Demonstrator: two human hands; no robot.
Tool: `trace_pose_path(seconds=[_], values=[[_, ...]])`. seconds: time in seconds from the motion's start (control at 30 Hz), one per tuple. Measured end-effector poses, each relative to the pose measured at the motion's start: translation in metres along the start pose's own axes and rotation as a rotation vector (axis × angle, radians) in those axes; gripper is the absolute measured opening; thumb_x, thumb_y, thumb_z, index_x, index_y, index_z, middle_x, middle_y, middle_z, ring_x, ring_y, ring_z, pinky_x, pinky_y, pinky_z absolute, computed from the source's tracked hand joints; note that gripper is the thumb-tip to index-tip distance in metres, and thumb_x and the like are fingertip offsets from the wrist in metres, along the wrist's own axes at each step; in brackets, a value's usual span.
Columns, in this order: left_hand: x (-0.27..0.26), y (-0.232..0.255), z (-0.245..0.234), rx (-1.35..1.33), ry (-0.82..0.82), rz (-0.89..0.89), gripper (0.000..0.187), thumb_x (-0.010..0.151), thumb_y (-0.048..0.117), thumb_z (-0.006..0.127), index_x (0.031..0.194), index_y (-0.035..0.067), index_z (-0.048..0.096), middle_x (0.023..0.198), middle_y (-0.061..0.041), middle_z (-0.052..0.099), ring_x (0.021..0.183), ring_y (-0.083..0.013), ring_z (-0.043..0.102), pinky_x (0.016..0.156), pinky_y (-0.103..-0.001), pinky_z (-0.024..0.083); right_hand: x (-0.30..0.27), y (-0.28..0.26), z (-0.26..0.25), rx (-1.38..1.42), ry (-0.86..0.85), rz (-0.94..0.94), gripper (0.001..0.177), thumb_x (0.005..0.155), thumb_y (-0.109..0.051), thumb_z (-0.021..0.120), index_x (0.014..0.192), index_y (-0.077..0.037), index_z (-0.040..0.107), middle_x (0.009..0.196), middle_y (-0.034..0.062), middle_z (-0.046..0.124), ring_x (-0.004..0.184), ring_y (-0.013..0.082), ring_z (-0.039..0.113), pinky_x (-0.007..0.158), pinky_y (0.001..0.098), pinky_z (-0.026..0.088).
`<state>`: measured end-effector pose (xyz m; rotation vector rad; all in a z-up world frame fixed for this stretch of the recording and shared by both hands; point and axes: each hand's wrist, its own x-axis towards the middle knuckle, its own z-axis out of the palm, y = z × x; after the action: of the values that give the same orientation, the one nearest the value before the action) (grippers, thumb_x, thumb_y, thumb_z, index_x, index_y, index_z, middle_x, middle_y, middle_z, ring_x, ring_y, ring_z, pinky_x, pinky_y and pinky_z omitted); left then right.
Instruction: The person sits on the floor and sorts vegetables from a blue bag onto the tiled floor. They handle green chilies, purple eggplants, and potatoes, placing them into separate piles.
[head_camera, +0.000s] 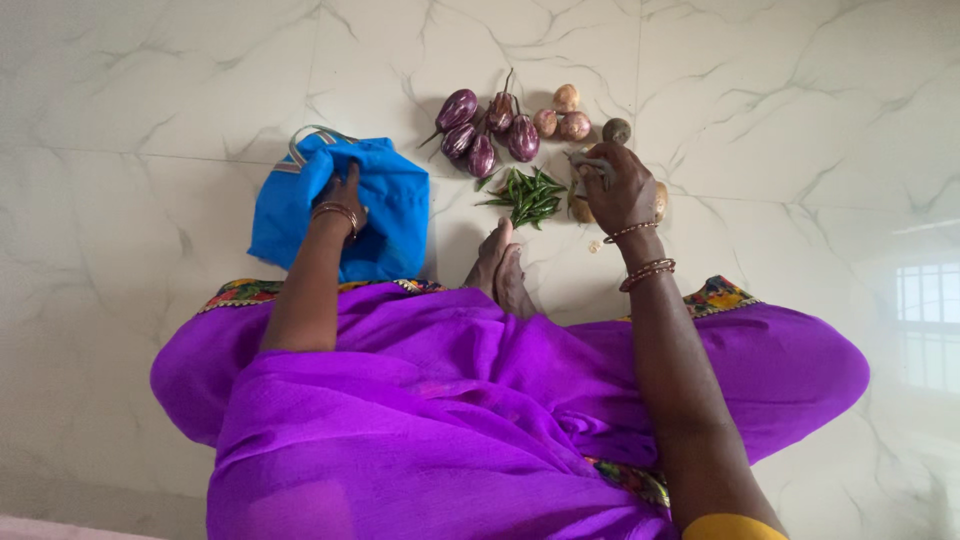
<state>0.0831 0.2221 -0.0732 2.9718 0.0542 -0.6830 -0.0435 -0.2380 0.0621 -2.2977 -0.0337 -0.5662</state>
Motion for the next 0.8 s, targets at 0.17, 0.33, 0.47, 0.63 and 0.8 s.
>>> trace_pose_path(seconds=[0.17, 0.33, 0.47, 0.63, 0.8], values=[[-0.004, 0.001, -0.008, -0.014, 0.161, -0.007, 0.098, 0.091, 0.028, 0.070, 0.165, 0.025, 0.007, 0.171, -0.019, 0.006, 0.156, -0.0430, 0.005, 0.125, -0.056, 0.009, 0.000, -0.003, -0.001, 0.030, -0.016, 0.009, 0.020, 0.092, -0.009, 0.075, 0.111, -0.007, 0.067, 0.105, 0.0148, 0.073, 0.091, 0.0334, 0.074, 0.077, 0.0419, 0.059], [-0.012, 0.012, -0.022, -0.030, 0.258, -0.018, 0.095, 0.091, 0.025, 0.069, 0.166, 0.024, 0.010, 0.172, -0.014, 0.009, 0.156, -0.0403, 0.006, 0.124, -0.059, 0.008, 0.001, -0.006, -0.002, -0.007, -0.029, 0.007, 0.021, 0.092, -0.009, 0.076, 0.110, -0.007, 0.067, 0.105, 0.0144, 0.074, 0.092, 0.0341, 0.074, 0.077, 0.0424, 0.059], [-0.008, 0.001, -0.018, 0.019, 0.097, -0.030, 0.086, 0.094, 0.026, 0.068, 0.164, 0.022, 0.019, 0.170, -0.018, 0.017, 0.155, -0.0410, 0.017, 0.125, -0.054, 0.017, 0.001, -0.007, -0.003, -0.011, -0.038, 0.013, 0.020, 0.092, -0.010, 0.076, 0.110, -0.007, 0.067, 0.105, 0.0135, 0.074, 0.092, 0.0333, 0.074, 0.077, 0.0418, 0.059], [0.018, -0.013, 0.008, 0.143, -0.407, -0.168, 0.076, 0.092, 0.024, 0.069, 0.157, 0.020, 0.028, 0.162, -0.019, 0.025, 0.148, -0.0402, 0.025, 0.120, -0.053, 0.023, 0.002, -0.011, -0.002, 0.003, -0.013, -0.011, 0.019, 0.092, -0.010, 0.077, 0.108, -0.008, 0.067, 0.105, 0.0143, 0.074, 0.092, 0.0337, 0.074, 0.078, 0.0424, 0.059], [0.015, -0.010, 0.038, 0.248, -0.583, -0.146, 0.066, 0.091, 0.021, 0.069, 0.149, 0.017, 0.037, 0.155, -0.019, 0.033, 0.141, -0.0394, 0.033, 0.116, -0.053, 0.029, 0.003, -0.023, 0.002, 0.025, -0.022, -0.023, 0.020, 0.092, -0.011, 0.076, 0.109, -0.008, 0.066, 0.106, 0.0135, 0.073, 0.094, 0.0325, 0.074, 0.080, 0.0417, 0.059]])
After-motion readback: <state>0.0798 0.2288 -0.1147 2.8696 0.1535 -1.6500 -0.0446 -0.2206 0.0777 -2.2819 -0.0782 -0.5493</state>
